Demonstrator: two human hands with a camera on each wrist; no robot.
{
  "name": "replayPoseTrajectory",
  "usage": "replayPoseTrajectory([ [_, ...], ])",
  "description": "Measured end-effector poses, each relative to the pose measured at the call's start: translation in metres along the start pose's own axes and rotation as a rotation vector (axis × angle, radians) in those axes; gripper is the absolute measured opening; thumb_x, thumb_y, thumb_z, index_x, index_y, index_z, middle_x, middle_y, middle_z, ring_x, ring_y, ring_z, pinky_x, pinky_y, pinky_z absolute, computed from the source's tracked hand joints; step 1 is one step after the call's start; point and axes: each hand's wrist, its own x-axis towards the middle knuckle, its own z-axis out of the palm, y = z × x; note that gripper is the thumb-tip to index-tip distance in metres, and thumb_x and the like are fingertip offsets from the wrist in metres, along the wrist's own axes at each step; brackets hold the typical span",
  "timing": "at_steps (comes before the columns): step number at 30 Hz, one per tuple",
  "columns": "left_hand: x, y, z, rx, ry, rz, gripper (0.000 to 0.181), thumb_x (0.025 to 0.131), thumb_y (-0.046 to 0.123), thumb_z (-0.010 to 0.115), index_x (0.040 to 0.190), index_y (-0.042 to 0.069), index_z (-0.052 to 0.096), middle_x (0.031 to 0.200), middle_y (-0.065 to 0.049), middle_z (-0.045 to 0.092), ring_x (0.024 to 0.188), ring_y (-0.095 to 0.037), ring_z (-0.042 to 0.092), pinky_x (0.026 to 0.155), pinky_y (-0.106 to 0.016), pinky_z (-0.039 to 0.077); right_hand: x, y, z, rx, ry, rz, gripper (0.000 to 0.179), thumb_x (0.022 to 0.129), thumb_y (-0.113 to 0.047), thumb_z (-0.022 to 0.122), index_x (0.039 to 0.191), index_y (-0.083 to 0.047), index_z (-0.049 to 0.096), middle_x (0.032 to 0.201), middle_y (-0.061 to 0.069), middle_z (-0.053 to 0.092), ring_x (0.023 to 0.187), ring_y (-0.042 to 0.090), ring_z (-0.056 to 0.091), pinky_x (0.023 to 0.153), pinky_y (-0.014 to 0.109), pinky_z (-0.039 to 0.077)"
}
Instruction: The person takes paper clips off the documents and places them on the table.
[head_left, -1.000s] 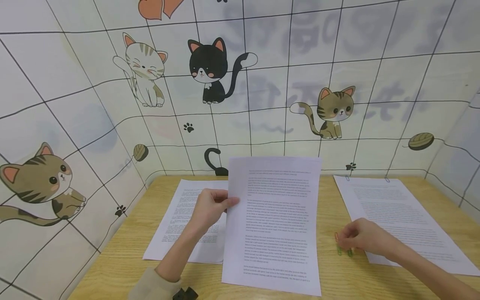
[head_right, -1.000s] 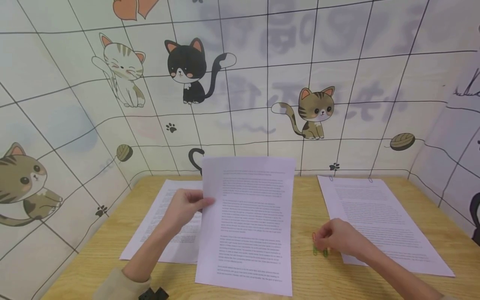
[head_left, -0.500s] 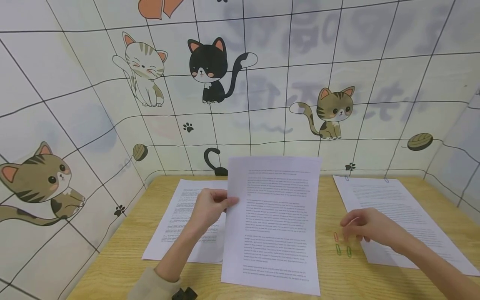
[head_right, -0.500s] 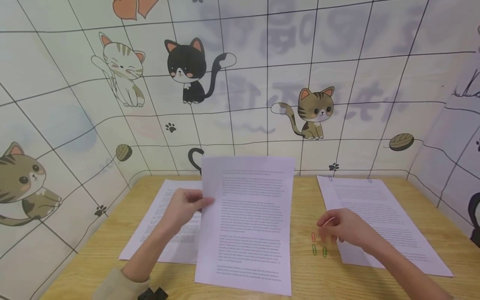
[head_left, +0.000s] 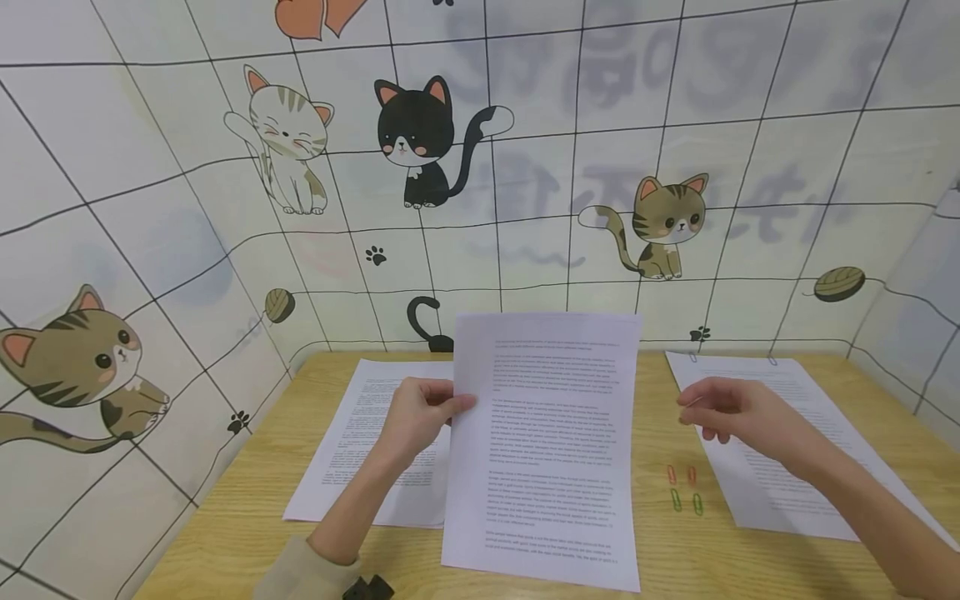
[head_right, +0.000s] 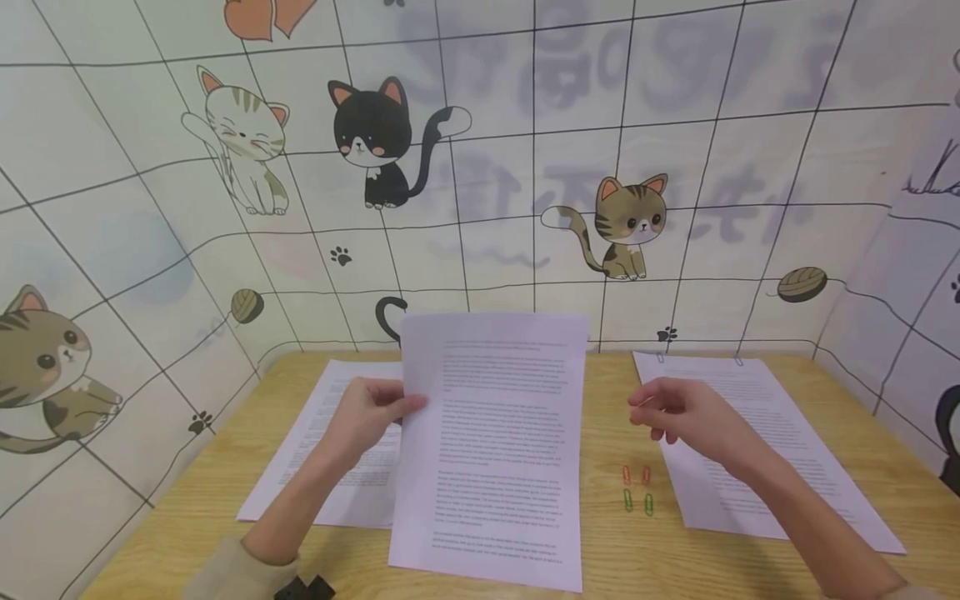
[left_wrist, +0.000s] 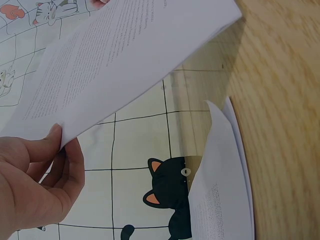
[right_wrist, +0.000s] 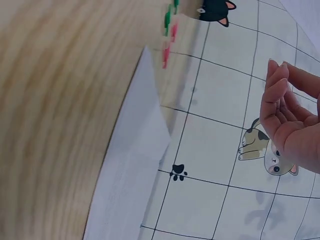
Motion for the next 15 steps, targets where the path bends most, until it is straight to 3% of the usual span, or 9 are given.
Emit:
replayPoseTrajectory([
  [10, -0.002, 0.002, 0.0, 0.0, 0.003, -0.007, 0.009, 0.088, 0.009, 0.078, 0.094, 0.001, 0.079, 0.08, -0.009, 0.074, 0.069, -0.018, 0.065, 0.075, -0.039, 0.053, 0.007, -0.021, 0.004, 0.033, 0.049, -0.053, 0.034, 0.1, -0.026, 0.066, 0.123, -0.002, 0.06, 0.095, 0.007, 0.069, 0.076, 0.021, 0.064, 0.067, 0.03, 0.053],
  [15, -0.001, 0.0, -0.001, -0.002, -0.001, -0.007, 0.01, 0.089, 0.008, 0.077, 0.095, 0.0, 0.079, 0.08, -0.009, 0.074, 0.069, -0.018, 0.065, 0.076, -0.04, 0.054, 0.01, -0.027, 0.01, 0.08, 0.052, -0.12, 0.03, 0.103, -0.023, 0.062, 0.123, -0.001, 0.06, 0.099, 0.005, 0.071, 0.078, 0.022, 0.064, 0.067, 0.03, 0.054],
])
